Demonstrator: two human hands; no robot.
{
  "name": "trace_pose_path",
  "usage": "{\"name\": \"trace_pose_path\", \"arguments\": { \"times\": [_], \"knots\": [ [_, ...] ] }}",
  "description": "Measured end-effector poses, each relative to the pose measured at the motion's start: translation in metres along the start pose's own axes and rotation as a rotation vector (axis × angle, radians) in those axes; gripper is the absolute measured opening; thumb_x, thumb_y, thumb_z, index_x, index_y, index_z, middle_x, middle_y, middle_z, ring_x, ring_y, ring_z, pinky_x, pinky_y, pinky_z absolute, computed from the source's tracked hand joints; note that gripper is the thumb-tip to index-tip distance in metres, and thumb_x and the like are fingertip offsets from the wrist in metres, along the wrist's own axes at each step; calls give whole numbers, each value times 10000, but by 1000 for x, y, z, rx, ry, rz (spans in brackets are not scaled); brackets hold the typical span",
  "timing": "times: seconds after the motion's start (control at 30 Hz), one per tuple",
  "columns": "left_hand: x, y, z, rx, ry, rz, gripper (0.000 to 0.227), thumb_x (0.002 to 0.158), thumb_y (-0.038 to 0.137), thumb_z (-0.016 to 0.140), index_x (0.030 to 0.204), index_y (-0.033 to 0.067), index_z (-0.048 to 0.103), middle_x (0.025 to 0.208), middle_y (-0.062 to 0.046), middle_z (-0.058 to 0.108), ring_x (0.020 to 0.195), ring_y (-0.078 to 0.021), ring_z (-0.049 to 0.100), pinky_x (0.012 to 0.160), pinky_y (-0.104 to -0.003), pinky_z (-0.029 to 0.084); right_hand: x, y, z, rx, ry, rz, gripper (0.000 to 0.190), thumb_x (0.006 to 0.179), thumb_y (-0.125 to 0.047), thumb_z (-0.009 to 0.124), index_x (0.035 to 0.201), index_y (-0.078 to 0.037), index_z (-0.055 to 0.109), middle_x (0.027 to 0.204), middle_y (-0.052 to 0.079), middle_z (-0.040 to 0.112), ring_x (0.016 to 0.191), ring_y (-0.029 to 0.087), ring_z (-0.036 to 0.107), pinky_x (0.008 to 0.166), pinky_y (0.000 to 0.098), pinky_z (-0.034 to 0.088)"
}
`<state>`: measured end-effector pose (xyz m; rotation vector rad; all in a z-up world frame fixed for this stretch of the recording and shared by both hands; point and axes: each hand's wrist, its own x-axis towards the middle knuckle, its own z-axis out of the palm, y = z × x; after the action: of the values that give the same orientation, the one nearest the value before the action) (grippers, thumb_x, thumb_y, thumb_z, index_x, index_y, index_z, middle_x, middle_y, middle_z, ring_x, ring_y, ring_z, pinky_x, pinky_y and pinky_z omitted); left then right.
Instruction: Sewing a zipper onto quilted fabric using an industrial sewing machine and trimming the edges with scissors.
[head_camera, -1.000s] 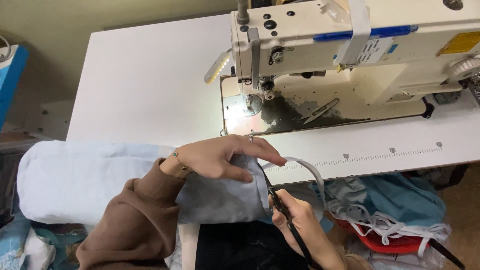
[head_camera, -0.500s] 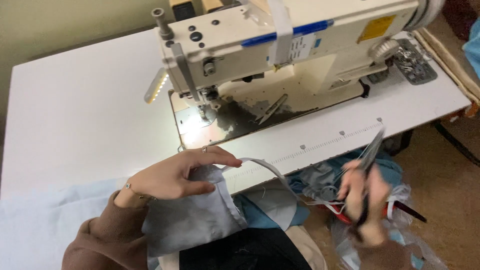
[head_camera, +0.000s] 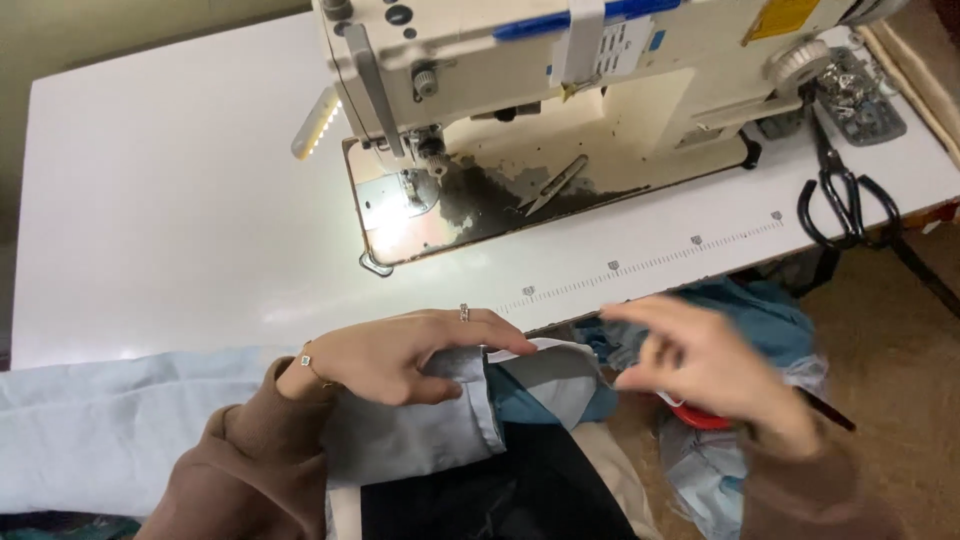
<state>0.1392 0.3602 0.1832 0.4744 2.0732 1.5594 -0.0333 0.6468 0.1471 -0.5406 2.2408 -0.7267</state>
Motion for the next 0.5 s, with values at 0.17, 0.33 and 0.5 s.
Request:
{"name": "trace_pose_path", "arguments": {
  "times": [0.17, 0.33, 0.5],
  "knots": [
    [-8, 8, 20, -5, 94, -7, 668, 811, -3, 574, 1476, 29, 515, 1440, -211, 615, 1272, -471, 600, 1023, -591, 471, 18, 59, 73, -53, -327, -367, 253, 1016, -206, 538, 980, -82, 755, 882, 164, 820, 764, 334, 790, 700, 406, 618],
    [-52, -33, 58, 195, 188, -360, 522, 857, 343, 753, 1283, 91, 585, 1453, -83, 604, 1106, -266, 657, 884, -398, 507, 22, 154, -23, -711, 223, 250, 334, 1089, -318, 508, 1302, -107, 654, 958, 190, 627, 711, 402, 661, 610, 530, 512],
    [-63, -54, 125, 290, 443, -300, 233, 857, 278, 808, 875, 49, 770, 1053, -40, 747, 904, -224, 727, 813, -328, 559, -23, 85, 6, -525, 337, 161, 965, 833, -477, 675, 1624, -69, 302, 1631, 257, 234, 1203, 534, 563, 927, 732, 517]
  ]
}}
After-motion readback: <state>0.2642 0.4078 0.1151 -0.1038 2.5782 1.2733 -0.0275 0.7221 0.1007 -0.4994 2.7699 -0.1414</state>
